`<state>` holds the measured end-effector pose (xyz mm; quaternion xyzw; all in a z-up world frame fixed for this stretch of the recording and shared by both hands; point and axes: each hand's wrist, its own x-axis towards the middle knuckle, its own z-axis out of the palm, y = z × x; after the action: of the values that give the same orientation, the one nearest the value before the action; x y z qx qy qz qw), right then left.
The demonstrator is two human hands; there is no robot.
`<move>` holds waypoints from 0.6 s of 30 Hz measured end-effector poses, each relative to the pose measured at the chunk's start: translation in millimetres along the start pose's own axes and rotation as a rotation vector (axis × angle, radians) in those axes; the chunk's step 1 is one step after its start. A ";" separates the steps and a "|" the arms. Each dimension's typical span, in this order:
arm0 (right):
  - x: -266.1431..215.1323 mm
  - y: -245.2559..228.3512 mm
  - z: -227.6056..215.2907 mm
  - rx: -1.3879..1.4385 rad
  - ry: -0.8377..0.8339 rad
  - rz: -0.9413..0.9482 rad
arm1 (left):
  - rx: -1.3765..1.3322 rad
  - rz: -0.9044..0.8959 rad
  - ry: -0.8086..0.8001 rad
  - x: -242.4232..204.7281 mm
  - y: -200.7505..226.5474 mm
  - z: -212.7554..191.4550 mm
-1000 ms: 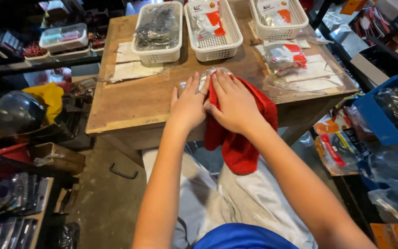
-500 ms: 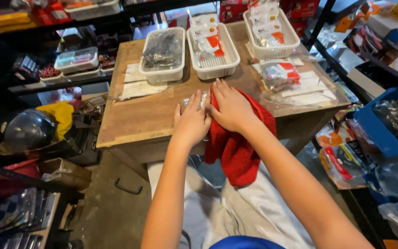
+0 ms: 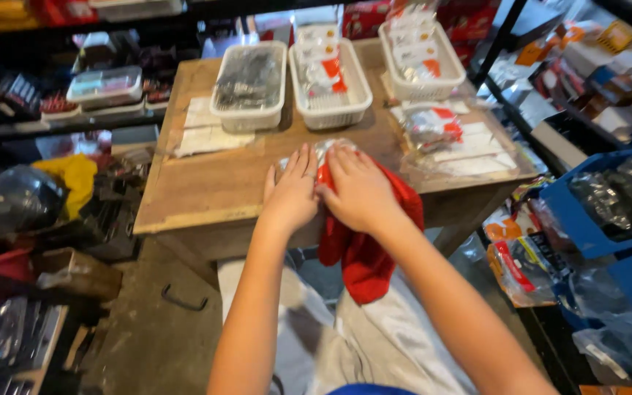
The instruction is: The person wipes the surface of several small, sealed plastic packages using a red cloth. They handle the packages one by one, rubbing the cloth over the plastic to clean them, and then place the items back on the wooden table.
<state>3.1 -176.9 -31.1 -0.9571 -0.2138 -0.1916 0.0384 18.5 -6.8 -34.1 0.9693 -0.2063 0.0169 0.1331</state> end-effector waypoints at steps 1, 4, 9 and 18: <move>9.4 -0.8 8.4 -0.009 0.012 0.009 | 0.005 0.015 0.009 -1.1 1.7 -1.1; 43.6 8.5 28.6 0.019 0.062 0.080 | -0.014 -0.011 0.009 -2.0 13.6 -16.6; 65.5 30.2 59.9 0.186 -0.020 0.077 | -0.038 -0.071 -0.050 -9.4 21.8 -24.7; 7.4 4.5 10.6 0.217 0.093 -0.180 | -0.022 -0.049 -0.065 -8.5 13.3 -16.1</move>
<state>14.9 -176.3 -38.0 -0.9145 -0.3160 -0.2140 0.1339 5.7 -10.9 -16.0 0.9725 -0.1870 -0.0201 0.1373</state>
